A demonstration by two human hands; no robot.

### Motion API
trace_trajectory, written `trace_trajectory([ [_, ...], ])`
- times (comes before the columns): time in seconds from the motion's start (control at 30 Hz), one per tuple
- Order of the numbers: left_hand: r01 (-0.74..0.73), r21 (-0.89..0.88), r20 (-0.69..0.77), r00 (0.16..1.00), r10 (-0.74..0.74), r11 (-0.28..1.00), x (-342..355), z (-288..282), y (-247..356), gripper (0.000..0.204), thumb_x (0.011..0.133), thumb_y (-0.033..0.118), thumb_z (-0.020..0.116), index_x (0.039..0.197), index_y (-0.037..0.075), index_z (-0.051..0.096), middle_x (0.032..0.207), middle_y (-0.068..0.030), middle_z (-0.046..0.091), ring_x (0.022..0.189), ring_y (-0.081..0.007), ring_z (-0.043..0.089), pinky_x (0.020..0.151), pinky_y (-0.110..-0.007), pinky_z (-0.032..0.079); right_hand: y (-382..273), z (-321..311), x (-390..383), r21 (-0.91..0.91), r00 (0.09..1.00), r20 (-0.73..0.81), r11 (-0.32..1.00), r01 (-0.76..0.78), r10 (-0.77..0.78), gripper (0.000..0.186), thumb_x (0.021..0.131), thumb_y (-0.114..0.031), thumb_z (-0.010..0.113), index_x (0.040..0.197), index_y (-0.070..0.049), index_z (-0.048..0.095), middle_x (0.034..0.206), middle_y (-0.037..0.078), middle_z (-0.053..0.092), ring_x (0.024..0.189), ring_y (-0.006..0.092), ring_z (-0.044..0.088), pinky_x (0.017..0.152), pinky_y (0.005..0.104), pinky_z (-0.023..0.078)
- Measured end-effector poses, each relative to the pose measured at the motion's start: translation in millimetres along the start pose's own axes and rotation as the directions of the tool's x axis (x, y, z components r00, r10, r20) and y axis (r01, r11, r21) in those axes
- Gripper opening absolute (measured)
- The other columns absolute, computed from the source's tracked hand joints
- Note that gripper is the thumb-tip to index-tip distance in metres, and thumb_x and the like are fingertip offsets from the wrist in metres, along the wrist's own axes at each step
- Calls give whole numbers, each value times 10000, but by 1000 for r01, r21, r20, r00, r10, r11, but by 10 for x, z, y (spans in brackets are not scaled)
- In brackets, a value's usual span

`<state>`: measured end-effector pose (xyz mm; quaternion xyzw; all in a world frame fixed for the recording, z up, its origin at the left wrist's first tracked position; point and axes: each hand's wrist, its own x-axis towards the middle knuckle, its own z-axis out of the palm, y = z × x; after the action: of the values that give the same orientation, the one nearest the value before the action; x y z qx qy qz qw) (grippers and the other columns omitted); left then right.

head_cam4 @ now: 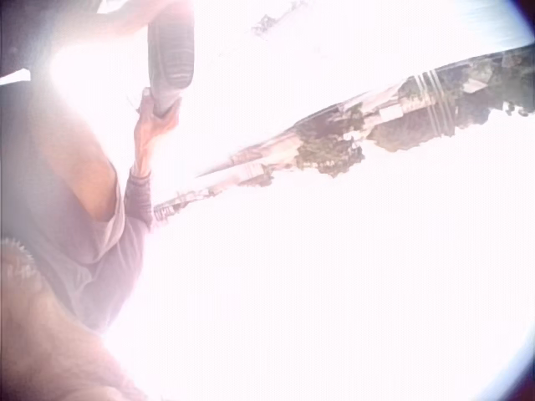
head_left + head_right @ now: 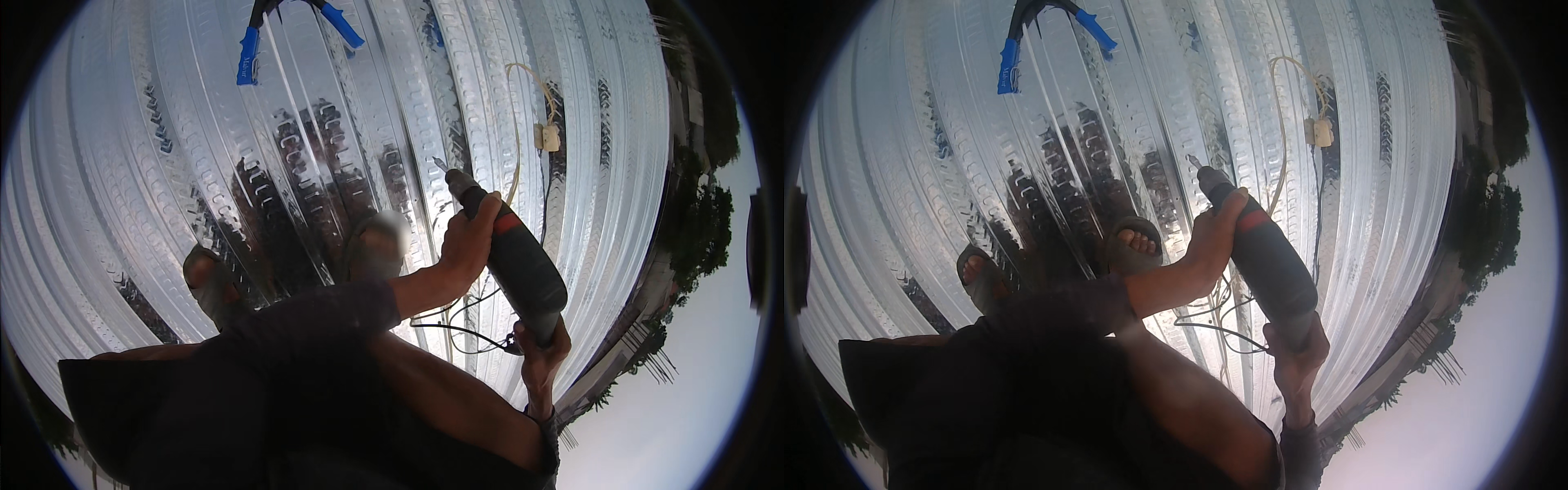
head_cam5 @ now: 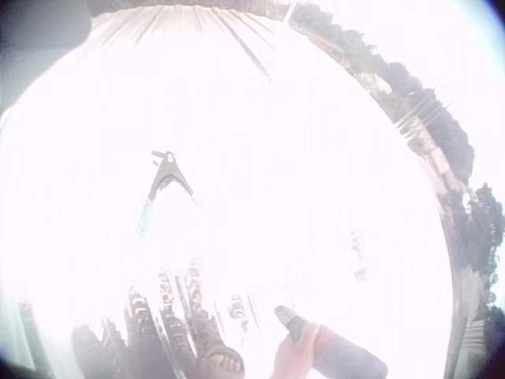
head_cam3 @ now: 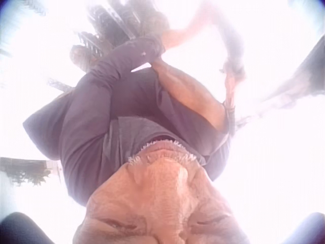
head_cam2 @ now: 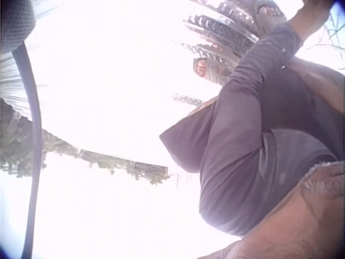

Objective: The person installs corrugated metal roof panels by drilling holes and fastening them with a rivet gun. They repeatedly position the drill, insert fasteners, and use the rivet gun to secure the panels to the roof structure.

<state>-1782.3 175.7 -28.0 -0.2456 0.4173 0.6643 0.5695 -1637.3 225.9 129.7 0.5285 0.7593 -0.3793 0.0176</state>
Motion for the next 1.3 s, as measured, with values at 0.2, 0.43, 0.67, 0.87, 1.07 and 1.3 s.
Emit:
trace_trajectory([
  [0.2, -247, 495, 72, 967, 244, 833, 175, 292, 503, 764, 782, 588, 695, 1150, -75, 599, 932, -199, 704, 889, -310, 700, 790, -387, 536, 467, 320, 581, 435, 991, -129, 900, 22, 38, 388, 876, -270, 785, 1035, 64, 666, 673, 36, 615, 573, 123, 591, 553, 277, 495],
  [0.43, -617, 570, 285, 768, 574, 543, 781, 71, 512, 519, 867, 352, 674, 1201, -42, 633, 958, -162, 751, 901, -312, 719, 845, -405, 532, 1238, 801, 1578, 966, 979, 205, 166, -200, -14, 523, 1008, -437, 573, 1396, -94, 500, 991, 76, 614, 663, 134, 571, 542, 300, 515],
  [0.67, -401, 866, -34, 548, 836, 298, 966, -937, 1102, 287, 880, 227, 649, 1007, -19, 724, 960, -173, 739, 886, -267, 704, 825, -389, 530, 1904, 905, 2257, 949, 945, 310, 100, -299, -109, 495, 1026, -472, 526, 1394, -141, 520, 994, 64, 613, 657, 109, 546, 535, 259, 489],
  [0.87, -275, -131, -120, 958, 261, 952, 968, -1534, 1712, 388, 830, 34, 544, 1211, -27, 580, 989, -130, 650, 764, -236, 593, 715, -370, 487, 1808, 1192, 2185, 940, 937, 338, -9, -340, -82, 526, 1016, -506, 520, 1337, -91, 529, 930, 69, 632, 651, 131, 568, 527, 281, 494],
  [1.07, -209, -142, 26, 976, 215, 968, 1070, -1300, 1341, 349, 887, -50, 419, 1218, -54, 529, 1104, -191, 626, 946, -259, 632, 832, -377, 523, 1686, 1233, 2165, 950, 960, 265, 147, -276, 87, 549, 970, -471, 624, 1314, -49, 545, 896, 75, 636, 635, 159, 585, 531, 304, 519],
  [1.3, -169, 156, 87, 984, 157, 973, 892, -1023, 714, 459, 852, -103, 440, 1303, -61, 516, 1334, -204, 566, 1267, -333, 557, 1037, -412, 457, 1392, 1089, 1997, -95, 891, -372, 944, -317, 262, 609, 890, -537, 668, 1120, 27, 694, 851, 182, 720, 854, 319, 703, 749, 433, 534],
])
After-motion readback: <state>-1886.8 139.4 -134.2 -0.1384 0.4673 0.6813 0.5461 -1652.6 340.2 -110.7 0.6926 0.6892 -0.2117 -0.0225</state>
